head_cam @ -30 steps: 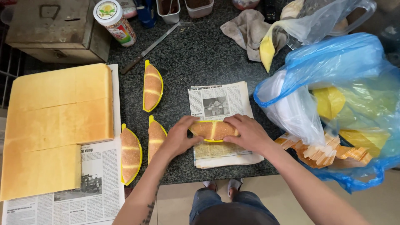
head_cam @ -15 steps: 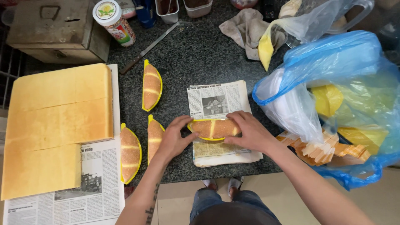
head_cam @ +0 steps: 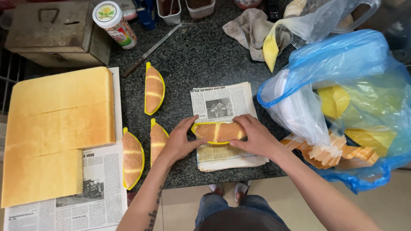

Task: The person wraps individual crescent-shaped bread pieces in newspaper and places them into a blue plastic bag.

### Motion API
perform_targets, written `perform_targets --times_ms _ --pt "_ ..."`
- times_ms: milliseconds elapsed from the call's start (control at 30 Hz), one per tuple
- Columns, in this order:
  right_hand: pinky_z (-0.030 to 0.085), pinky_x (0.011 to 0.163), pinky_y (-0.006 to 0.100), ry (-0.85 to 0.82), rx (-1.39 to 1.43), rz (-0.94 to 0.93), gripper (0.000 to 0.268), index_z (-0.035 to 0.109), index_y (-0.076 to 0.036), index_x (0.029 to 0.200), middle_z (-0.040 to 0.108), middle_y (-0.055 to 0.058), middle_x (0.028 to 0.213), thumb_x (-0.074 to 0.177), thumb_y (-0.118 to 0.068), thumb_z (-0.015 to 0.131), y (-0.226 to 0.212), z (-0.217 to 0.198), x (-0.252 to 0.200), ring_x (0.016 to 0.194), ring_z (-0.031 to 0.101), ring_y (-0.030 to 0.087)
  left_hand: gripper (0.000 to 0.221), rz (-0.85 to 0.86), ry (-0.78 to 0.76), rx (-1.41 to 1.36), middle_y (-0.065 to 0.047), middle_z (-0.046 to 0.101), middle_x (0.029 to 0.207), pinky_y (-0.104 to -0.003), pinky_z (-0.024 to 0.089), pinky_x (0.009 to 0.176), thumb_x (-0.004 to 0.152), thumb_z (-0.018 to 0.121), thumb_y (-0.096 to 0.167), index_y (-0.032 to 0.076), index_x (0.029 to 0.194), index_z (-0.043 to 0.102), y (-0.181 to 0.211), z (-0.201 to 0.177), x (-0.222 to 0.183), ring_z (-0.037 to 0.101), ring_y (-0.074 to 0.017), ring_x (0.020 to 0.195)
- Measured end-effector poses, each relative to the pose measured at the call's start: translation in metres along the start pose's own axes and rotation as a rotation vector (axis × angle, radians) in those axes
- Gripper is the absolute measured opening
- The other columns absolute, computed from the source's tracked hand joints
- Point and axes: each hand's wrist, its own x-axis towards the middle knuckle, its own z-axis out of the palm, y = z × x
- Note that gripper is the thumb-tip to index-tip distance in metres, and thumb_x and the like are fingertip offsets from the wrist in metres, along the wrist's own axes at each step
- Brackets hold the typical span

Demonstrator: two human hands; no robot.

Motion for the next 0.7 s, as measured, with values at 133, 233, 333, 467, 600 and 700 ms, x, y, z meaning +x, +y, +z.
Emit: perform_targets --times_ms 133,233,333,467,600,700 --pt "0.066 0.118 0.060 0.006 -0.025 0.027 0.080 0.070 -0.026 0.162 0.069 0.009 0.160 0.094 -0.058 0.099 -0.008 0.003 0.002 0.148 0.074 0.049 0.110 0.038 -0.047 0.045 -0.017 0.078 0.162 -0.061 0.054 0.136 0.087 0.107 0.041 0.022 0.184 0.061 -0.008 0.013 0.007 0.070 -0.0465 0.158" --pt "0.066 0.117 0.060 0.029 -0.096 0.031 0.074 0.075 -0.031 0.159 0.071 0.006 0.157 0.095 -0.059 0.096 -0.005 0.009 0.009 0.144 0.075 0.047 0.105 0.051 -0.058 0.102 -0.019 0.085 0.147 -0.063 0.058 0.129 0.092 0.103 0.037 0.020 0.185 0.058 -0.013 0.013 0.017 0.077 -0.0475 0.147" --pt "0.065 0.119 0.055 0.008 -0.062 0.051 0.070 0.076 -0.033 0.161 0.072 0.002 0.158 0.098 -0.057 0.095 0.002 0.015 0.015 0.146 0.074 0.044 0.105 -0.002 -0.117 0.146 -0.014 0.084 0.150 -0.061 0.060 0.127 0.094 0.101 0.037 0.024 0.187 0.055 -0.015 0.006 0.019 0.078 -0.0433 0.149" --pt "0.057 0.129 0.062 0.040 0.155 -0.019 0.097 0.068 -0.017 0.171 0.070 0.017 0.164 0.089 -0.054 0.104 -0.001 -0.012 -0.001 0.154 0.068 0.052 0.114 0.054 -0.155 0.202 -0.021 0.076 0.163 -0.064 0.056 0.130 0.085 0.104 0.030 0.019 0.188 0.054 0.019 -0.015 0.015 0.070 -0.0505 0.155" --pt "0.069 0.119 0.054 0.167 0.475 0.296 0.059 0.074 -0.020 0.169 0.087 0.019 0.147 0.120 -0.053 0.073 0.031 -0.010 0.004 0.142 0.082 0.039 0.091 0.297 -0.143 0.292 -0.025 0.073 0.163 -0.059 0.048 0.137 0.096 0.098 0.043 0.007 0.173 0.068 0.070 0.007 0.026 0.066 -0.0504 0.159" --pt "0.081 0.088 0.046 0.136 0.938 0.535 0.041 0.076 -0.010 0.159 0.084 0.020 0.126 0.126 -0.033 0.065 0.048 0.013 0.017 0.102 0.091 0.034 0.095 0.388 -0.169 0.439 -0.019 0.069 0.161 -0.059 0.048 0.135 0.091 0.102 0.033 0.014 0.176 0.064 0.111 0.047 0.035 0.063 -0.0462 0.159"
